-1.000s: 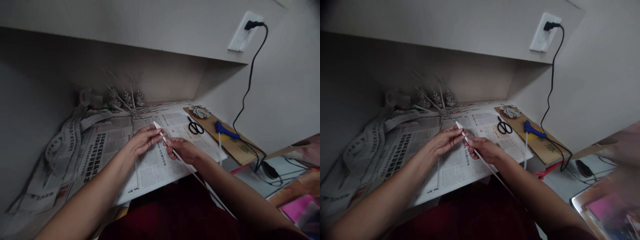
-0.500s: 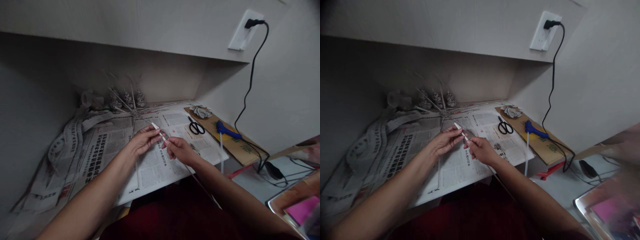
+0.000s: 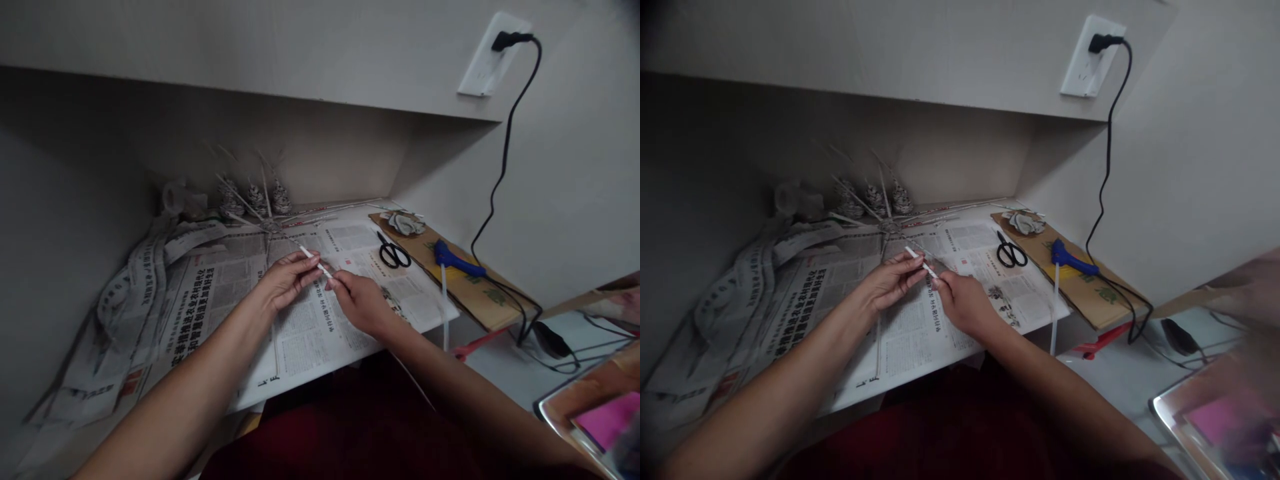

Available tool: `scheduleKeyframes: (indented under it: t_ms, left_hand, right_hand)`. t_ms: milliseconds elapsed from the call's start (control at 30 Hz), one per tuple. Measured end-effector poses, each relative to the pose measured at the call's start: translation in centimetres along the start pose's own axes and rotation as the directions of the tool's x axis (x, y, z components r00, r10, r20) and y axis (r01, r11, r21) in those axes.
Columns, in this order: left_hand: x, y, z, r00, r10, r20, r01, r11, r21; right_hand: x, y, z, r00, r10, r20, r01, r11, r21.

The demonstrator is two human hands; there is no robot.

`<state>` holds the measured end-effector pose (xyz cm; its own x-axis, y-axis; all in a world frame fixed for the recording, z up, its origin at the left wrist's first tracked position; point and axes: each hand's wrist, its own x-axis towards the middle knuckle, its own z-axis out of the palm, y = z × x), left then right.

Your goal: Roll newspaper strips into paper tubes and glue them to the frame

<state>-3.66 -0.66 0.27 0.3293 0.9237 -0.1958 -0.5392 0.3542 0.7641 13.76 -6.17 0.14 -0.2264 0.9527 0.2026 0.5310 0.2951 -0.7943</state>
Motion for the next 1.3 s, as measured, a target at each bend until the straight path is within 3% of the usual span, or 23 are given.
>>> scheduleKeyframes:
  t_ms: [67,100,167,233,300,367,433,500,600,667,733,833,900,967,1033,1100,1200,1300]
  left_hand:
    - [-0.1,0.0,0.1,1.000,-0.007,0.004,0.007,1.000,0.001]
    - [-0.2,0.1,0.1,1.000,-0.011,0.010,0.011,1.000,-0.002]
    - [-0.3,0.1,0.2,0.999,-0.027,0.026,0.027,1.000,-0.007]
    - [-0.3,0.1,0.2,0.999,-0.037,0.028,0.037,0.999,-0.009]
    - [-0.1,0.1,0.1,1.000,-0.027,-0.002,0.027,1.000,-0.014]
    - [0.1,0.1,-0.1,0.999,-0.006,-0.041,0.006,1.000,-0.020]
    - [0.2,0.1,-0.2,0.999,0.001,-0.052,-0.002,1.000,-0.017]
    - [0.1,0.1,-0.1,1.000,0.000,-0.028,0.000,1.000,-0.015]
    - [-0.1,-0.1,0.0,1.000,0.006,0.014,-0.005,1.000,-0.022]
    - [-0.2,-0.2,0.0,0.999,-0.003,0.048,0.003,1.000,-0.008]
    - [-0.1,-0.3,0.1,0.998,-0.006,0.066,0.006,1.000,0.008]
    - [0.0,-0.1,0.1,0.999,0.050,0.001,-0.050,0.998,-0.035]
    - [0.2,0.2,0.1,0.995,0.080,-0.057,-0.085,0.993,-0.080]
    - [0.3,0.4,0.2,0.992,0.086,-0.091,-0.096,0.988,-0.119]
    - [0.4,0.5,0.3,0.987,0.104,-0.123,-0.123,0.980,-0.156]
    - [0.4,0.5,0.3,0.978,0.143,-0.149,-0.169,0.969,-0.179]
    - [0.2,0.2,0.2,0.988,0.138,-0.076,-0.145,0.985,-0.099]
    - [-0.1,-0.5,0.0,0.993,0.014,0.120,-0.027,0.994,0.108]
  right_hand:
    - [0.3,0.2,-0.1,0.981,0.122,0.149,-0.156,0.956,0.248]
    - [0.4,0.3,-0.1,0.954,0.157,0.254,-0.247,0.892,0.378]
    - [0.7,0.5,-0.2,0.886,0.138,0.443,-0.392,0.735,0.554]
    - [0.7,0.6,-0.1,0.850,0.099,0.517,-0.444,0.663,0.602]
    - [0.6,0.6,0.1,0.891,0.127,0.436,-0.377,0.743,0.553]
    - [0.5,0.6,0.4,0.955,0.137,0.262,-0.243,0.871,0.428]
    - [0.4,0.5,0.7,0.973,0.130,0.188,-0.191,0.914,0.358]
    - [0.5,0.5,0.7,0.947,0.158,0.278,-0.278,0.838,0.469]
    - [0.7,0.7,0.8,0.865,0.147,0.480,-0.464,0.598,0.653]
    - [0.8,0.8,0.9,0.856,0.136,0.499,-0.483,0.556,0.677]
    - [0.7,0.9,1.1,0.890,0.161,0.427,-0.421,0.651,0.632]
    - [0.3,0.9,1.2,0.956,0.163,0.243,-0.255,0.874,0.414]
    - [-0.1,0.7,1.1,0.973,0.151,0.176,-0.201,0.926,0.319]
    - [-0.4,0.6,1.0,0.952,0.180,0.248,-0.273,0.865,0.420]
    - [-0.5,0.6,0.9,0.892,0.174,0.417,-0.411,0.697,0.588]
    - [-0.4,0.7,0.9,0.850,0.132,0.510,-0.489,0.557,0.671]
    - [0.0,0.9,1.1,0.880,0.141,0.453,-0.446,0.574,0.687]
    - [0.4,1.0,1.2,0.906,0.164,0.391,-0.404,0.614,0.678]
